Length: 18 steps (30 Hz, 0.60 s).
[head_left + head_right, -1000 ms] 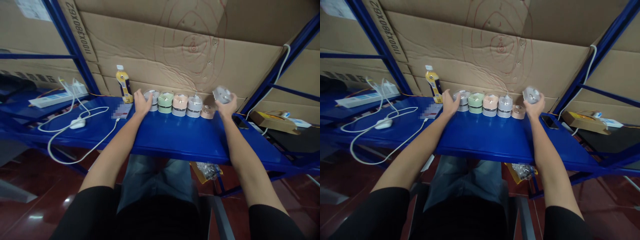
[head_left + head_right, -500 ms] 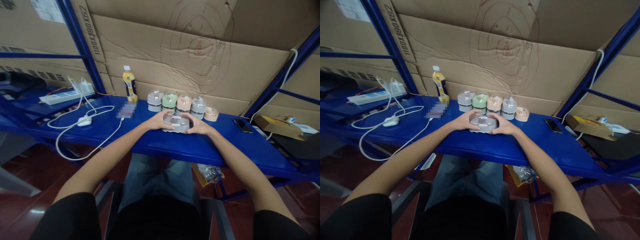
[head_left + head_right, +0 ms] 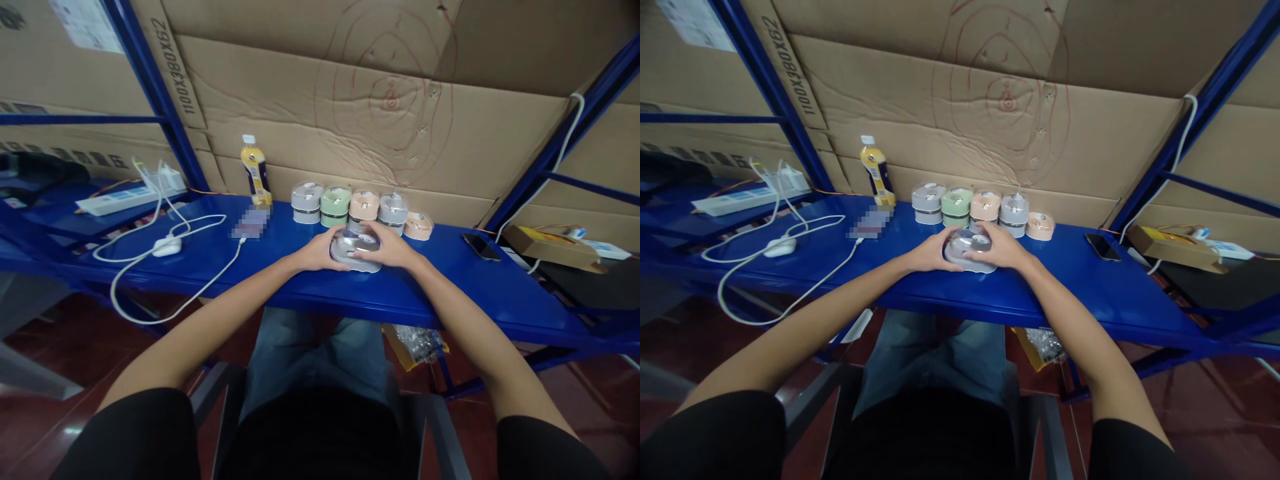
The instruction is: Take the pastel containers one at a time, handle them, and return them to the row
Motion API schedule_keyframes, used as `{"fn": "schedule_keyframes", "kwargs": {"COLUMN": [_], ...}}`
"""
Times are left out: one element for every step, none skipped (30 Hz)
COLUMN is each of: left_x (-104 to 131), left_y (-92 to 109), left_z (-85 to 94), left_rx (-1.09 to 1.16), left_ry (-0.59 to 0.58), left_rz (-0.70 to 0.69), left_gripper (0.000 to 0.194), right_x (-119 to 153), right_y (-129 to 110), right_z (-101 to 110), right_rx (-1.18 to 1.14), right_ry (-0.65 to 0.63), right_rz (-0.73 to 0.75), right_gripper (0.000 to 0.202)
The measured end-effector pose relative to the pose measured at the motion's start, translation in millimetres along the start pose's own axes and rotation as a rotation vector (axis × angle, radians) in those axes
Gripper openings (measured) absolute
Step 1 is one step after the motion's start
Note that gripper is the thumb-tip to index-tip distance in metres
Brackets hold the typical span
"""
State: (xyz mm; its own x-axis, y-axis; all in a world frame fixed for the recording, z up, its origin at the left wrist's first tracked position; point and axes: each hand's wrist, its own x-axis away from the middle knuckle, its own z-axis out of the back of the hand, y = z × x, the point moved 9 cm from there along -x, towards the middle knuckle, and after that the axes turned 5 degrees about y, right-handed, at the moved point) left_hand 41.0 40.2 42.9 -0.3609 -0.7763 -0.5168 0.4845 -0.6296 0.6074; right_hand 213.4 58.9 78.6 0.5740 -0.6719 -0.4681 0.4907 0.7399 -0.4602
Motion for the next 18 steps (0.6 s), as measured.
{"fn": "schedule_keyframes", "kwargs": {"left_x": [1.0, 1.9, 2.9, 3.8, 4.6, 5.2, 5.5, 5.4, 4.8, 4.0, 2.9, 1.6, 0.3, -0.8, -1.7, -2.4, -2.6, -2.2], "left_y": [2.1, 4.3, 6.3, 7.5, 8.0, 8.3, 8.5, 8.8, 8.7, 7.6, 5.0, 0.9, -4.4, -10.2, -16.3, -22.1, -28.0, -34.1], "left_z": [1.3, 1.7, 1.0, -0.5, -2.5, -4.6, -6.0, -6.1, -4.8, -2.4, 1.4, 6.5, 13.1, 20.8, 29.1, 38.2, 47.0, 55.3], "left_rx": [-0.029, -0.064, -0.099, -0.128, -0.149, -0.161, -0.164, -0.159, -0.148, -0.135, -0.125, -0.118, -0.114, -0.110, -0.108, -0.107, -0.113, -0.126], "left_ry": [0.006, 0.003, -0.009, -0.028, -0.050, -0.071, -0.084, -0.084, -0.074, -0.060, -0.042, -0.024, -0.002, 0.020, 0.041, 0.066, 0.088, 0.109], "left_rz": [-0.017, -0.037, -0.053, -0.062, -0.065, -0.066, -0.069, -0.073, -0.077, -0.074, -0.061, -0.037, -0.008, 0.020, 0.045, 0.062, 0.074, 0.087], "left_gripper": [0.111, 0.104, 0.094, 0.081, 0.069, 0.059, 0.052, 0.047, 0.044, 0.043, 0.043, 0.044, 0.047, 0.052, 0.057, 0.063, 0.067, 0.070], "right_x": [1.3, 2.9, 4.7, 6.6, 8.6, 10.5, 12.2, 13.5, 14.5, 15.2, 15.6, 15.8, 15.8, 15.8, 15.8, 15.8, 16.0, 16.5], "right_y": [7.9, 16.9, 26.6, 36.7, 46.8, 56.3, 64.6, 71.4, 76.8, 80.8, 83.5, 85.3, 86.4, 86.8, 86.7, 86.4, 86.1, 86.2], "right_z": [9.1, 18.1, 26.3, 33.2, 38.9, 43.7, 47.9, 51.4, 54.3, 56.8, 58.4, 59.6, 60.6, 61.5, 62.0, 62.1, 61.5, 60.0], "right_rx": [-0.017, -0.030, -0.036, -0.033, -0.021, -0.004, 0.013, 0.029, 0.042, 0.052, 0.060, 0.067, 0.076, 0.088, 0.102, 0.116, 0.131, 0.146], "right_ry": [0.025, 0.048, 0.062, 0.068, 0.067, 0.065, 0.065, 0.067, 0.071, 0.074, 0.073, 0.068, 0.061, 0.052, 0.040, 0.025, 0.005, -0.021], "right_rz": [-0.027, -0.055, -0.085, -0.117, -0.150, -0.182, -0.209, -0.232, -0.252, -0.268, -0.283, -0.295, -0.305, -0.312, -0.313, -0.311, -0.309, -0.310], "right_gripper": [0.092, 0.091, 0.089, 0.087, 0.086, 0.085, 0.084, 0.083, 0.082, 0.081, 0.080, 0.080, 0.080, 0.080, 0.080, 0.081, 0.084, 0.087]}}
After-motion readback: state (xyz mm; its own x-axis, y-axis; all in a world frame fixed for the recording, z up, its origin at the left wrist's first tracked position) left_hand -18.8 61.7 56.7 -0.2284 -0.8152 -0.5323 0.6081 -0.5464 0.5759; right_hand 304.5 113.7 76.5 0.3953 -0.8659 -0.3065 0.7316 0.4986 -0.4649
